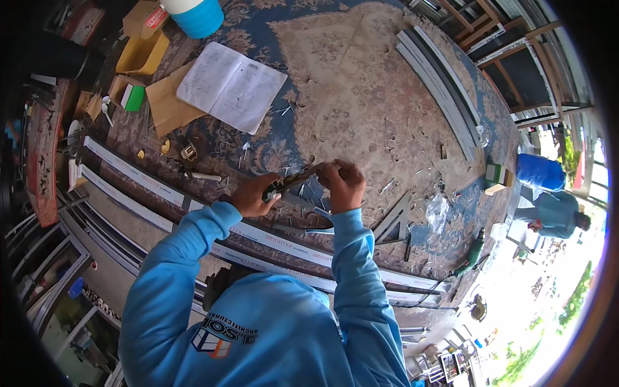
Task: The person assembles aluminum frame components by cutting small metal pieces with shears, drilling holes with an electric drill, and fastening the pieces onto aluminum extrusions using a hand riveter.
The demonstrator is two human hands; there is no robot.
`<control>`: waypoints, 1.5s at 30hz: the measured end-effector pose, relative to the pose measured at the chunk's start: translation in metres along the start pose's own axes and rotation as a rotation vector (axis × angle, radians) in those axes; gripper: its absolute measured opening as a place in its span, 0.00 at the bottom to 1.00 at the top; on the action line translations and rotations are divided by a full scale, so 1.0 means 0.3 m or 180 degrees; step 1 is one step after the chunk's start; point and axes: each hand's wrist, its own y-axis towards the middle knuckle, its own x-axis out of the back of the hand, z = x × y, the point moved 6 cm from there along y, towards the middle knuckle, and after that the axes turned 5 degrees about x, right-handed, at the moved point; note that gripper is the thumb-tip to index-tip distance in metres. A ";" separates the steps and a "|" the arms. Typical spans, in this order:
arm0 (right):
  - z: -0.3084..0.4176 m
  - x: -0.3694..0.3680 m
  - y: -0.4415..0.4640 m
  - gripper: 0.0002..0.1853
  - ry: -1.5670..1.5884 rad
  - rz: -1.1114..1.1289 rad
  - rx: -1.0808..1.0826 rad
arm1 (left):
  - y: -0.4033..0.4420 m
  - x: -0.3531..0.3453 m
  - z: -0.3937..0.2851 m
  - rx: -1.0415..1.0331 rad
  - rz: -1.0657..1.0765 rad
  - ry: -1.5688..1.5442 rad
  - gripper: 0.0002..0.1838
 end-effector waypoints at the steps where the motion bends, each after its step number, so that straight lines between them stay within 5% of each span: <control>1: -0.005 0.005 0.005 0.14 0.0021 -0.0034 -0.0015 | 0.010 -0.007 0.001 0.0176 0.0207 0.0103 0.26; 3: -0.008 0.009 0.009 0.14 0.0088 -0.0099 -0.0034 | 0.026 -0.005 -0.010 0.0526 0.0615 0.0335 0.25; 12: -0.019 -0.002 -0.043 0.09 -0.0319 0.0003 0.0139 | -0.038 0.010 -0.068 -0.0152 -0.0155 -0.0031 0.28; 18: -0.023 0.009 -0.042 0.13 0.0154 -0.0006 0.0041 | 0.008 -0.012 -0.033 -0.0005 -0.0048 0.0109 0.25; 29: -0.091 0.047 -0.052 0.13 -0.0521 0.0170 0.0225 | -0.013 -0.037 -0.029 0.0019 0.0027 0.0173 0.25; 33: -0.179 0.064 -0.127 0.11 0.0232 0.0055 -0.0142 | 0.023 -0.058 0.024 0.0137 -0.0018 0.0445 0.19; 34: -0.212 0.120 -0.144 0.14 -0.1131 -0.0061 -0.0017 | 0.014 -0.003 -0.030 0.0273 0.0007 0.0410 0.19; 37: -0.298 0.137 -0.157 0.13 -0.2093 0.0292 0.0879 | -0.028 0.062 -0.005 0.0541 -0.0290 0.0064 0.24; 38: -0.259 0.135 -0.159 0.10 -0.2557 0.0330 0.1698 | -0.032 0.078 0.005 0.0597 -0.0214 -0.0036 0.26; 41: -0.095 0.240 -0.073 0.08 -0.3447 -0.0427 0.1804 | -0.103 0.120 -0.005 0.0668 -0.0093 -0.0199 0.30; 45: -0.039 0.237 0.096 0.08 -0.4243 0.0507 0.2212 | -0.120 0.101 -0.073 0.0658 0.0123 -0.0459 0.37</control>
